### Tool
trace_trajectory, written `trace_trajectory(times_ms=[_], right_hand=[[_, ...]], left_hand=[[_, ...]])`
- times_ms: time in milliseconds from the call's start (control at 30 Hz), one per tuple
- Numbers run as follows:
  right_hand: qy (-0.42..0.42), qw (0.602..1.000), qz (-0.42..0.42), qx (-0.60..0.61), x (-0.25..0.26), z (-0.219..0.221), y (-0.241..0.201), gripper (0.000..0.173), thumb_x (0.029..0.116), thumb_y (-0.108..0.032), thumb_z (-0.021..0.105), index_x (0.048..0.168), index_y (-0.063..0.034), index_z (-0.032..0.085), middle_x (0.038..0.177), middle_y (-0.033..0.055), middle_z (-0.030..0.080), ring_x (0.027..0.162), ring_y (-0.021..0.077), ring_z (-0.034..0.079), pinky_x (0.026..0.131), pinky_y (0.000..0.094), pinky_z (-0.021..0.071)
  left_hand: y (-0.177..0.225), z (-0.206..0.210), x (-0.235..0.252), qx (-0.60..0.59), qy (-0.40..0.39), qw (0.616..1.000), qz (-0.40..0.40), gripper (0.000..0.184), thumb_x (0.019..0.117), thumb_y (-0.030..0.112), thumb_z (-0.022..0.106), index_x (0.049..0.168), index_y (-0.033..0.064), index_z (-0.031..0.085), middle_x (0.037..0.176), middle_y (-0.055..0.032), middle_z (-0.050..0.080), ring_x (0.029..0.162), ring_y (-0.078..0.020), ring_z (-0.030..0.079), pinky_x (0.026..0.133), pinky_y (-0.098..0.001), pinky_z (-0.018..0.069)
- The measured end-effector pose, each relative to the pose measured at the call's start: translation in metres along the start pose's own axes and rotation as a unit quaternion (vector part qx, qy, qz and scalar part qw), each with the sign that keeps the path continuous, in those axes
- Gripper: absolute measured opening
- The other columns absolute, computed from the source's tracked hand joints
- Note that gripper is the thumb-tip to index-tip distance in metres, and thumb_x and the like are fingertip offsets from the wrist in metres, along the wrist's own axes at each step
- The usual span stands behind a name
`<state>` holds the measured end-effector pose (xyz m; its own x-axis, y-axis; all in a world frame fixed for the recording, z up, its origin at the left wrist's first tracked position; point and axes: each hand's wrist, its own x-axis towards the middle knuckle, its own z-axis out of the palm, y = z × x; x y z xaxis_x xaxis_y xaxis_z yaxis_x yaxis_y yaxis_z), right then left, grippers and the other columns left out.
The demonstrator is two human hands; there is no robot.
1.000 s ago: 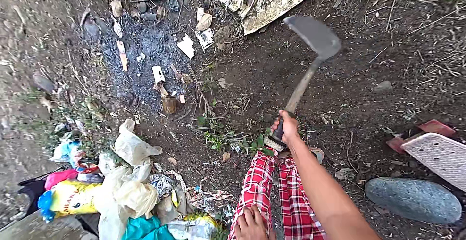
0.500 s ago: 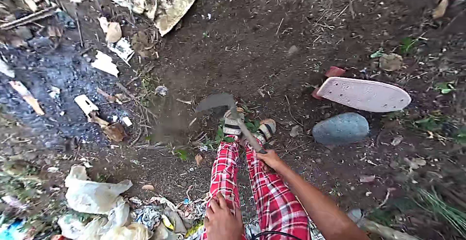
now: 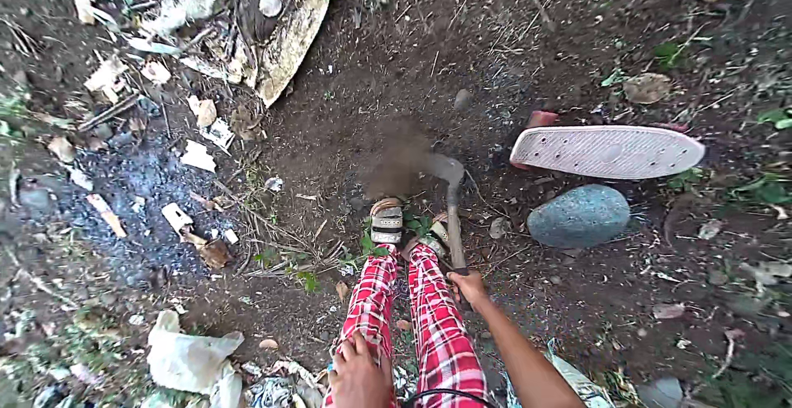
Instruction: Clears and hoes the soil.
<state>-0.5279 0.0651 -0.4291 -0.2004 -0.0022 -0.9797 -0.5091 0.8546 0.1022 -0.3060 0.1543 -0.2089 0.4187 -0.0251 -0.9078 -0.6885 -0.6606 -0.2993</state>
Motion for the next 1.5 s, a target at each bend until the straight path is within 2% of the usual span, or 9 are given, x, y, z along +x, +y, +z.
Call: trace_trajectory(times_ms=[133,300,533,767,900,1100,1333,1400,1500], right_hand=[[0.011,0.998,-0.053,-0.026,-0.059,-0.038,-0.032,0.027,0.0958,-0.013,0.072,0.112,0.0057,0.062,0.069,0.0083,0.062,0.052,0.0145,0.059,0.051,0.0309,0.0533],[0.062,0.985,-0.147,-0.062,-0.098,-0.097,-0.059,0.045,0.092,-0.009,0.073,0.131,0.0069,0.056,0.101,0.0229,0.069,0.084,0.0312,0.07,0.083,0.0489,0.0579],[0.028,0.975,-0.146,0.164,-0.104,-0.135,-0.141,0.022,0.1026,-0.014,0.063,0.112,0.0053,0.057,0.069,0.0069,0.058,0.049,0.0142,0.056,0.048,0.0303,0.0536],[0.101,0.86,-0.161,0.473,-0.047,-0.173,-0.283,0.046,0.1098,-0.049,0.042,0.095,-0.0067,0.053,0.064,0.0028,0.053,0.049,0.0145,0.054,0.05,0.0321,0.0541],[0.175,0.77,-0.211,0.577,-0.008,-0.152,-0.349,0.044,0.1094,-0.049,0.041,0.085,-0.0134,0.051,0.061,-0.0017,0.051,0.048,0.012,0.054,0.051,0.0313,0.0549],[0.082,0.902,-0.077,0.417,0.037,-0.052,-0.295,0.038,0.1089,-0.04,0.049,0.096,-0.0047,0.053,0.064,0.0017,0.052,0.047,0.0129,0.053,0.047,0.032,0.0541],[0.129,0.889,-0.048,0.438,-0.037,-0.098,-0.31,0.034,0.1088,-0.031,0.053,0.089,-0.0038,0.053,0.059,0.0023,0.052,0.042,0.0119,0.052,0.042,0.029,0.052],[0.148,0.854,-0.1,0.49,-0.041,-0.117,-0.348,0.035,0.1102,-0.032,0.048,0.086,-0.0061,0.052,0.057,0.0012,0.052,0.042,0.0119,0.052,0.044,0.0294,0.0532],[0.151,0.796,-0.181,0.558,-0.024,-0.132,-0.405,0.036,0.1098,-0.04,0.044,0.088,-0.013,0.051,0.06,-0.0021,0.05,0.046,0.0121,0.052,0.049,0.0318,0.0536]], left_hand=[[0.03,-0.007,-0.006,-0.006,0.04,0.999,0.01,0.073,0.093,0.047,0.066,0.147,-0.0004,0.051,0.14,-0.0322,0.055,0.126,-0.0507,0.056,0.096,-0.0615,0.0493],[0.073,-0.034,-0.029,-0.037,0.11,0.991,0.06,0.069,0.0918,0.042,0.069,0.143,-0.0022,0.054,0.135,-0.0351,0.057,0.122,-0.053,0.057,0.094,-0.0638,0.049],[0.106,-0.089,-0.04,-0.044,0.09,0.992,0.08,0.056,0.0987,0.039,0.061,0.14,0.0021,0.059,0.139,-0.031,0.056,0.128,-0.0501,0.055,0.095,-0.0632,0.0504],[0.134,-0.096,-0.009,0.005,0.129,0.987,0.092,0.055,0.0929,0.037,0.067,0.134,-0.0002,0.064,0.13,-0.0334,0.062,0.116,-0.0537,0.061,0.084,-0.0658,0.0522],[0.143,-0.132,-0.006,0.016,0.099,0.992,0.081,0.054,0.0942,0.037,0.065,0.134,0.0019,0.065,0.129,-0.0315,0.063,0.117,-0.0528,0.062,0.085,-0.0649,0.0523],[0.158,-0.163,0.002,0.059,0.079,0.992,0.082,0.052,0.0956,0.039,0.06,0.132,0.0028,0.067,0.125,-0.0284,0.065,0.113,-0.0494,0.064,0.084,-0.0598,0.053],[0.165,-0.154,-0.009,0.009,0.161,0.921,0.354,0.037,0.0992,0.018,0.058,0.122,-0.0092,0.069,0.126,-0.0293,0.067,0.123,-0.0455,0.063,0.108,-0.057,0.0468],[0.176,-0.151,-0.014,-0.087,0.05,0.918,0.384,0.041,0.1053,0.02,0.049,0.13,-0.0096,0.064,0.136,-0.0269,0.063,0.13,-0.0428,0.059,0.113,-0.0512,0.0448],[0.192,-0.151,-0.008,-0.231,-0.151,0.93,0.244,0.051,0.1105,0.025,0.039,0.146,-0.0092,0.048,0.144,-0.0297,0.055,0.136,-0.0425,0.054,0.116,-0.0529,0.0408]])
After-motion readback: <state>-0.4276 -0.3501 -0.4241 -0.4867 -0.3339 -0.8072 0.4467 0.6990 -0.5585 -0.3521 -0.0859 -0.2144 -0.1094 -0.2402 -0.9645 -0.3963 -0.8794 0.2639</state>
